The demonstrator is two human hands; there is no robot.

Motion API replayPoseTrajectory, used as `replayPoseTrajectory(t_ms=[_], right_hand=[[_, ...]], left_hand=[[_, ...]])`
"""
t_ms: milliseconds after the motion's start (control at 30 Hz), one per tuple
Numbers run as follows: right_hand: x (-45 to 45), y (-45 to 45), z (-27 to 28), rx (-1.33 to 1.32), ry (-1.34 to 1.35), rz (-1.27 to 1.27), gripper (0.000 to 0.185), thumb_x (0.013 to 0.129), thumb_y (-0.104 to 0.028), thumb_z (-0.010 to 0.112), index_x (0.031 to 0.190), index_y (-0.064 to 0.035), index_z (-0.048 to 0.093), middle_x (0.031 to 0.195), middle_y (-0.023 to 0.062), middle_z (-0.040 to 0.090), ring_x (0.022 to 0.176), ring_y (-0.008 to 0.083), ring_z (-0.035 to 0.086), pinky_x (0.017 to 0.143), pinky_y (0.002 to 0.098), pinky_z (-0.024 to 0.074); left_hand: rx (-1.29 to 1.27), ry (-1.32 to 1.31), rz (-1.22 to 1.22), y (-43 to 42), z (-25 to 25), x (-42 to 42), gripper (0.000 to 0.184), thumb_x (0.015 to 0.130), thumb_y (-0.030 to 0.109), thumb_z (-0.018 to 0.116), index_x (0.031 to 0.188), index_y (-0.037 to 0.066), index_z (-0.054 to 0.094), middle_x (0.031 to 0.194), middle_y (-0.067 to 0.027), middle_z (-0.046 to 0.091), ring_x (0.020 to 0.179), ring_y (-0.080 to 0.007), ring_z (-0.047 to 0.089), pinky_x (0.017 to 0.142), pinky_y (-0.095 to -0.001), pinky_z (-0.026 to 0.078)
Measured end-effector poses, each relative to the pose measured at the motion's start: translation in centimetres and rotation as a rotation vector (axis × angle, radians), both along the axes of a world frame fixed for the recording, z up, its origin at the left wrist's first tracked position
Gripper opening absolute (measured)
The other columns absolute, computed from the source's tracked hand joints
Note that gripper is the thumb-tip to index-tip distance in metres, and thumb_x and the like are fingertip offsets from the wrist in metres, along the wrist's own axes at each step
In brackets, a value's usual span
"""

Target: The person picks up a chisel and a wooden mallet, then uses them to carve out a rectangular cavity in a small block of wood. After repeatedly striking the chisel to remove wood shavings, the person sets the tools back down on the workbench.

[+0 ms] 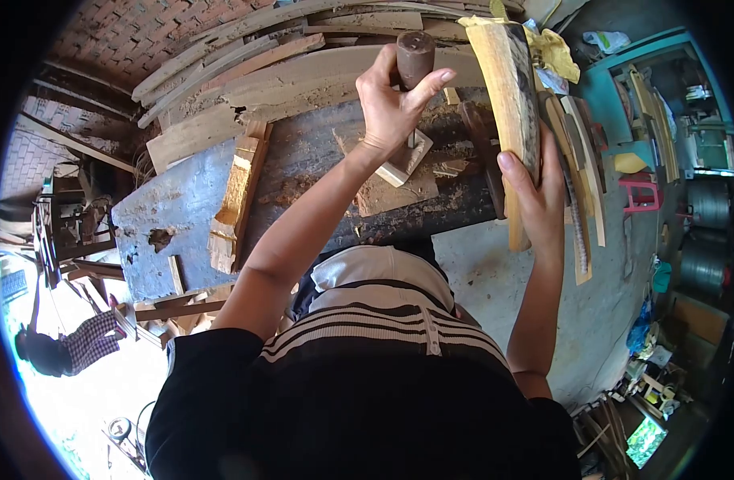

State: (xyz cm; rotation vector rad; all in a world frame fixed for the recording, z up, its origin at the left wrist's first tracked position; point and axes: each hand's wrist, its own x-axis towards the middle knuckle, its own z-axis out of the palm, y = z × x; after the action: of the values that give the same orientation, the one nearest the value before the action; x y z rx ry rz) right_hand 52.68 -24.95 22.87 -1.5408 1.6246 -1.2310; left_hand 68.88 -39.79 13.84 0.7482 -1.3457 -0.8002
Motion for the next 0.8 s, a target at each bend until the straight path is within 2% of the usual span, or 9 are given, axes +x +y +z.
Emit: replayPoseTrajectory(t_ms=[67,133,200,267,300,333,433,700,800], right_hand=[[-0.4,0.5,-0.2,0.022,-0.005,-0.018,0.063,0.092,-0.029,0.067,0.14,0.0033,0.042,0.124,0.0153,0.057,0.111,0.0207,0.055,0.095,0.0322,0.0442],[-0.7,0.9,-0.5,0.049,-0.019,-0.033,0.063,0.092,-0.028,0.066,0.14,0.003,0.042,0.124,0.015,0.056,0.112,0.0207,0.055,0.095,0.0325,0.0443],[-1.0,1.2,-0.9,0.095,-0.044,-0.078,0.062,0.092,-0.029,0.066,0.14,0.0025,0.042,0.124,0.0143,0.057,0.111,0.0205,0.055,0.095,0.0324,0.0441],[-1.2,1.2,-1.2,0.114,-0.059,-0.079,0.06,0.092,-0.03,0.065,0.138,0.0015,0.044,0.121,0.0131,0.057,0.109,0.0194,0.055,0.093,0.0316,0.0445],[-1.2,1.2,-1.4,0.12,-0.085,-0.076,0.058,0.092,-0.03,0.065,0.137,0.0011,0.044,0.12,0.0124,0.057,0.107,0.0187,0.055,0.092,0.0313,0.0448],[-1.3,1.1,-1.4,0.124,-0.111,-0.074,0.057,0.092,-0.03,0.065,0.136,0.0007,0.045,0.118,0.0118,0.057,0.105,0.018,0.055,0.091,0.0309,0.045],[-1.2,1.0,-1.3,0.133,-0.123,-0.089,0.056,0.093,-0.03,0.064,0.136,0.0002,0.045,0.116,0.0109,0.057,0.102,0.0166,0.055,0.089,0.03,0.0454],[-1.2,0.8,-1.3,0.171,-0.147,-0.102,0.058,0.092,-0.031,0.064,0.137,-0.0003,0.044,0.112,0.0089,0.055,0.095,0.0143,0.054,0.083,0.0282,0.0456],[-0.9,0.6,-1.1,0.149,-0.136,-0.102,0.058,0.092,-0.03,0.064,0.137,-0.0004,0.044,0.112,0.0087,0.055,0.094,0.0141,0.054,0.081,0.0278,0.0456]], left_hand=[[-0.027,-0.123,0.019,0.0,0.7,0.1,0.05,0.081,0.041,0.08,0.095,0.002,0.053,0.068,-0.0031,0.062,0.063,-0.01,0.058,0.057,-0.0268,0.049],[0.138,0.057,-0.2,0.3,1.4,-0.1,0.051,0.086,0.048,0.073,0.099,0.002,0.052,0.074,-0.0046,0.062,0.07,-0.0111,0.059,0.064,-0.0298,0.051],[0.16,0.191,-0.239,0.3,1.6,-0.6,0.052,0.089,0.051,0.068,0.102,0.003,0.051,0.08,-0.005,0.062,0.076,-0.0112,0.058,0.068,-0.0306,0.05],[0.284,0.166,-0.267,0.1,2.5,-0.1,0.036,0.094,0.038,0.067,0.104,0.007,0.052,0.082,-0.0039,0.063,0.078,-0.0108,0.062,0.072,-0.0256,0.049],[0.321,0.151,-0.249,0.1,2.7,-0.2,0.047,0.088,0.046,0.072,0.1,0.005,0.052,0.076,-0.0007,0.058,0.069,-0.0098,0.057,0.062,-0.0267,0.048],[0.32,0.153,-0.246,0.0,2.9,-0.4,0.047,0.088,0.046,0.072,0.1,0.005,0.052,0.076,-0.0007,0.058,0.069,-0.0098,0.057,0.062,-0.0267,0.048],[0.33,0.207,-0.266,0.5,3.6,-1.3,0.044,0.082,0.041,0.08,0.09,0.005,0.055,0.063,0.0046,0.052,0.052,-0.0051,0.049,0.047,-0.0223,0.043],[0.348,0.175,-0.444,0.2,2.9,-1.3,0.042,0.082,0.039,0.08,0.086,0.004,0.057,0.064,0.0032,0.055,0.052,-0.0039,0.049,0.046,-0.0223,0.042],[0.378,0.151,-0.453,0.4,2.6,-1.4,0.04,0.082,0.036,0.081,0.088,0.002,0.06,0.066,0.0016,0.058,0.059,-0.0047,0.054,0.052,-0.0235,0.046]])
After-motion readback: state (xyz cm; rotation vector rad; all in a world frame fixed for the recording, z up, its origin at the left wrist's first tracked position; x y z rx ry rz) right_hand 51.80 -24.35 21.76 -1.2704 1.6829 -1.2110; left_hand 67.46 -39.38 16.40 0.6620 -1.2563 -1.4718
